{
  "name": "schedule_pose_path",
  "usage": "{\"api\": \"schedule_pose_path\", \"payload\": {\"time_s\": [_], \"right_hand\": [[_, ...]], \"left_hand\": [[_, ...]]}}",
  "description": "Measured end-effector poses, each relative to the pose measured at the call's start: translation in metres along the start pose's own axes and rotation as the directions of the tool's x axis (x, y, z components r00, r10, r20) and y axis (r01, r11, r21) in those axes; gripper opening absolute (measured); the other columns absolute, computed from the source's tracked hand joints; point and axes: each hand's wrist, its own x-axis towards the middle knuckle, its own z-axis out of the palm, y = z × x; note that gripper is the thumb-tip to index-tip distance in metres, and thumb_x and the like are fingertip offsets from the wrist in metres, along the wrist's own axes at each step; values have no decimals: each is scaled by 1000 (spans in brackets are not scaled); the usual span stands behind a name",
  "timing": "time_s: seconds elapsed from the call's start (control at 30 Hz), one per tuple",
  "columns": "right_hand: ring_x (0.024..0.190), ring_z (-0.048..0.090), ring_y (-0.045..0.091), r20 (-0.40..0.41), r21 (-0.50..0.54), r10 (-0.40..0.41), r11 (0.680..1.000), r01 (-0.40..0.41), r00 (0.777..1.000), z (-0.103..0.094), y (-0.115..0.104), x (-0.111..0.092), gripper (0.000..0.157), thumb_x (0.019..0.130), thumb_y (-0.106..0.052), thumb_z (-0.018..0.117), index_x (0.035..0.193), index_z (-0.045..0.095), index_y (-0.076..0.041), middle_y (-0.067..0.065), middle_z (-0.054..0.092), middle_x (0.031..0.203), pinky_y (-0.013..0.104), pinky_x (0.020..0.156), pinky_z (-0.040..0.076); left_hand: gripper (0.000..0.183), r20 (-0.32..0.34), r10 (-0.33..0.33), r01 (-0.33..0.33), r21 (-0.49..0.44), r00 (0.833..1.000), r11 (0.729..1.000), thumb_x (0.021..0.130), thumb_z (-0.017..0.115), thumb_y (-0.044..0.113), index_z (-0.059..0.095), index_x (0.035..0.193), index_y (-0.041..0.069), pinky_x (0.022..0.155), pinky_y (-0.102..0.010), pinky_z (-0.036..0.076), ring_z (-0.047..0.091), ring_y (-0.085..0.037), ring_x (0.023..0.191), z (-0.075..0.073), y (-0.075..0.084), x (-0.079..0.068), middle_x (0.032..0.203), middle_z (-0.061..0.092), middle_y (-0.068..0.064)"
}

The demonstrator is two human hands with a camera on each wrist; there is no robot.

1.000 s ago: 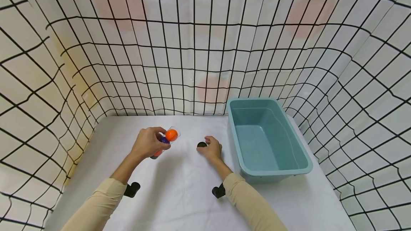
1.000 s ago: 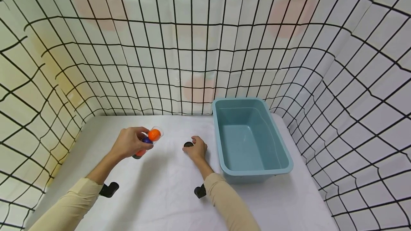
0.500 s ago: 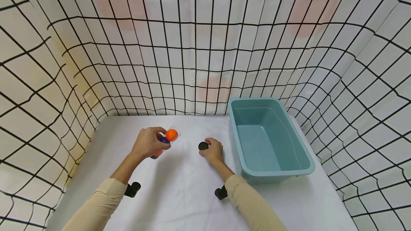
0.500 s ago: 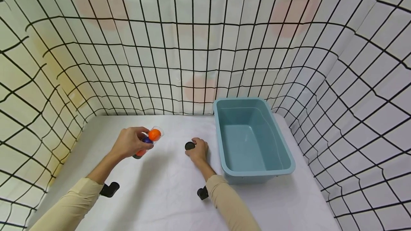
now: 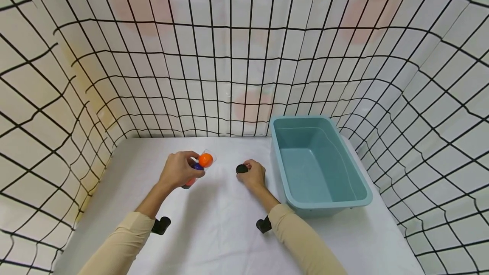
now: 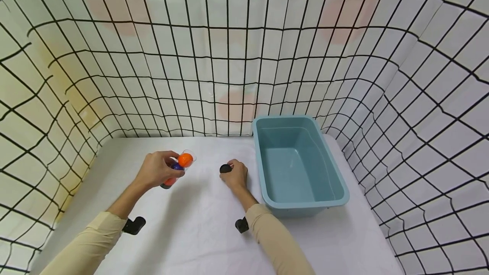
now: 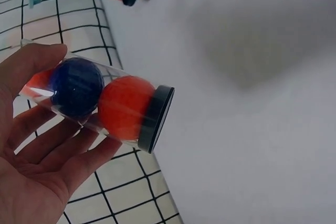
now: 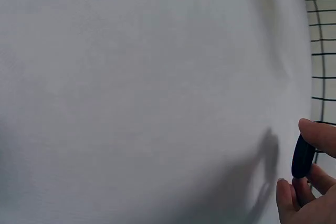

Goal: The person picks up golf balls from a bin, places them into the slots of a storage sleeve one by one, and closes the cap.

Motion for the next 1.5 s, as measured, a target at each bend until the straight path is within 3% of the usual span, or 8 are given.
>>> {"api": "schedule_pose_path", "payload": {"time_s": [0.17, 0.4, 0.57, 0.67, 0.77, 1.03, 1.5], "right_hand": [[99, 61, 30, -17, 41, -27, 999, 28, 999, -8, -18, 1, 39, 71, -15, 90, 106, 73, -11, 11, 70, 99, 44, 85, 49], [99, 65, 29, -36, 121, -117, 985, 120, 993, -25, -50, -3, 45, 75, -15, 87, 116, 69, -6, 13, 71, 104, 43, 88, 52], [95, 64, 24, -8, 132, -127, 983, 127, 992, -36, -67, -8, 43, 76, -14, 85, 114, 66, -6, 11, 71, 104, 40, 87, 54], [96, 64, 28, 28, 129, -147, 981, 142, 989, -43, -75, -13, 39, 75, -13, 83, 111, 68, -6, 11, 71, 101, 41, 88, 52], [98, 65, 32, 69, 116, -160, 982, 151, 985, -48, -78, -16, 37, 76, -13, 83, 111, 72, -6, 12, 72, 100, 42, 88, 51], [92, 60, 24, 177, 48, -146, 989, 140, 973, -56, -81, -21, 38, 77, -15, 83, 111, 68, -5, 10, 69, 99, 38, 83, 51], [93, 61, 23, 227, 19, -196, 980, 197, 954, -64, -82, -20, 37, 76, -14, 80, 112, 73, -8, 12, 71, 102, 35, 80, 51]], "left_hand": [[43, -11, -14, 14, -26, 1000, 1000, 75, 87, 21, 73, 112, 4, 60, -32, 58, 68, -21, 71, 12, -1, 0, 89, 76, -13], [42, -52, -31, 28, -44, 998, 999, 73, 88, 22, 74, 108, 4, 62, -34, 57, 69, -23, 72, 36, -3, 1, 87, 76, -13], [42, -76, -38, 34, -50, 996, 998, 72, 88, 22, 74, 107, 5, 63, -33, 55, 68, -22, 72, 50, -3, 2, 86, 76, -13], [42, -95, -39, 35, -51, 995, 998, 71, 89, 23, 74, 106, 5, 63, -33, 56, 68, -22, 72, 55, -4, 4, 85, 76, -12], [43, -109, -41, 34, -66, 993, 997, 71, 89, 24, 74, 107, 5, 64, -35, 57, 69, -23, 72, 59, -3, 5, 85, 76, -13], [43, -124, -71, 60, -95, 990, 994, 71, 89, 22, 74, 108, 5, 67, -37, 58, 69, -24, 72, 66, -2, 3, 85, 76, -12], [41, -118, -62, 51, -95, 991, 994, 70, 90, 20, 75, 106, 9, 60, -29, 54, 62, -17, 64, 81, 4, -1, 78, 73, -7]]}}
